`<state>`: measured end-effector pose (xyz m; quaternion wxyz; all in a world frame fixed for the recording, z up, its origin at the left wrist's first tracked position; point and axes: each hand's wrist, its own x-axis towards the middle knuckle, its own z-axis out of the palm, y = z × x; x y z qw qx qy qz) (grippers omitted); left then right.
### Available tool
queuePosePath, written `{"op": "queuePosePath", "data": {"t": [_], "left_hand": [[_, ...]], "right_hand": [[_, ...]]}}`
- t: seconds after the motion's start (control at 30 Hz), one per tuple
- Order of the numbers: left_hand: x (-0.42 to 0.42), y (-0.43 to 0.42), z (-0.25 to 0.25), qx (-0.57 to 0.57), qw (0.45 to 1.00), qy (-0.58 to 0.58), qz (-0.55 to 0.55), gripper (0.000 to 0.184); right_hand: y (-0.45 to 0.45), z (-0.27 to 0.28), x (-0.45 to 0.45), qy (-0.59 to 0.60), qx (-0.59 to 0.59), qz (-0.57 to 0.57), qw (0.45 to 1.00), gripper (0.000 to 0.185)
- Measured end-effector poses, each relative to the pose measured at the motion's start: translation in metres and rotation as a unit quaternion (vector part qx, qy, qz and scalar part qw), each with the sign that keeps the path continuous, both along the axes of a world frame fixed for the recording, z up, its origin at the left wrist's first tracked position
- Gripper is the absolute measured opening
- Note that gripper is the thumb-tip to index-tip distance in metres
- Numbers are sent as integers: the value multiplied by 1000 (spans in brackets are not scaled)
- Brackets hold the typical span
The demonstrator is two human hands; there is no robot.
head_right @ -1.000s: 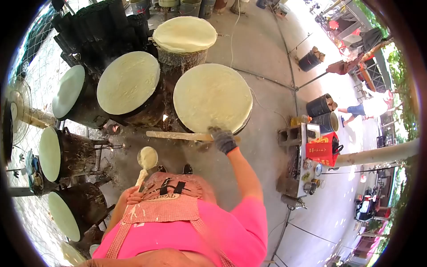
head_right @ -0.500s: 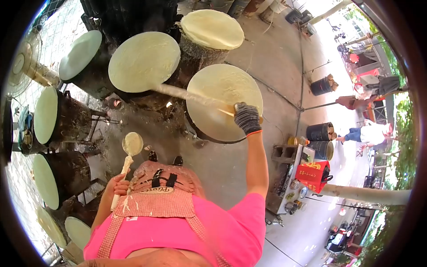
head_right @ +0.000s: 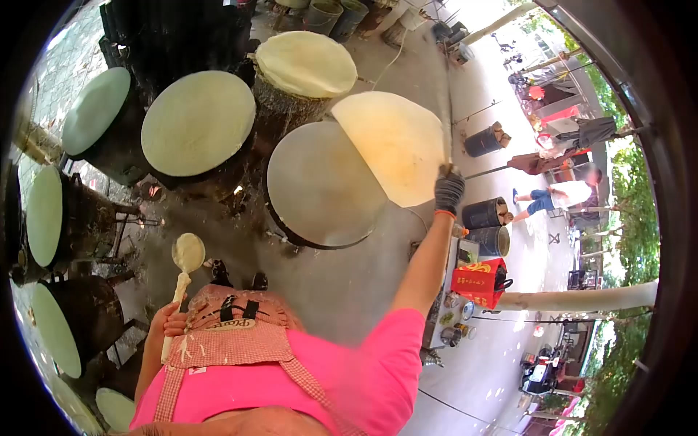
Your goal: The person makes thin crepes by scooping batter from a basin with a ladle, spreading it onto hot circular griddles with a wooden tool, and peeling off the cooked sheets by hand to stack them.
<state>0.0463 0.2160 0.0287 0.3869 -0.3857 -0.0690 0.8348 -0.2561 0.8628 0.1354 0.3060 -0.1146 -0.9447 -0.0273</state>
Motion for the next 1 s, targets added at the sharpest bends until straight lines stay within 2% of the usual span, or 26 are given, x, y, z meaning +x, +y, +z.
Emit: {"op": "queuePosePath", "data": {"t": [0.1,0.13,0.17,0.27,0.3,0.37,0.4,0.47,0.53,0.57,0.6,0.63,0.7,0.73,0.77,0.83,0.87,0.9,0.97,1.0], "left_hand": [[-19,-22,-10,2,1000,15,-24,12],[-14,-39,-39,104,993,58,10,31],[-20,-48,-40,97,994,55,0,31],[-39,-69,-30,46,998,36,-19,28],[-46,-72,-23,36,999,24,-12,28],[-57,-75,-5,10,1000,-8,4,28],[-63,-75,2,-35,998,-48,1,17],[-68,-77,4,-34,999,-33,9,21],[-69,-73,3,-50,998,-15,22,23],[-64,-74,-11,37,997,6,61,27],[-64,-69,-12,24,997,15,75,27],[-63,-61,-13,11,996,24,90,28],[-56,-48,-24,56,991,24,116,24],[-56,-44,-29,74,989,30,125,26],[-57,-38,-30,48,990,18,129,37],[-68,-22,-1,60,985,2,165,37],[-64,-23,-7,61,984,14,168,19],[-60,-24,-13,62,983,26,171,24],[-71,-19,12,42,981,21,187,24],[-70,-22,11,41,981,18,189,25]], "right_hand": [[19,29,14,36,8,-100,994,34],[24,38,17,31,13,-121,992,33],[28,49,17,27,19,-141,990,32],[32,84,5,14,63,-110,992,28],[33,92,-8,26,150,-79,985,27],[10,121,-30,-113,96,-166,975,26],[13,123,-45,-145,116,-175,967,26],[-10,137,-75,-215,110,-202,949,25],[-31,137,-110,-292,166,-169,927,29],[-56,142,-123,-325,184,-164,913,31],[-61,133,-148,-348,125,-161,915,32],[-66,125,-170,-356,126,-152,914,30],[-85,112,-214,-364,118,-74,921,26],[-101,112,-235,-405,111,-68,905,24],[-130,120,-250,-444,102,-61,888,22],[-165,126,-281,-429,58,7,901,17],[-148,114,-323,-367,145,118,911,14],[-132,99,-364,-296,228,224,900,11],[-170,141,-374,-232,442,245,831,11],[-189,158,-365,-238,170,200,935,12]]}}
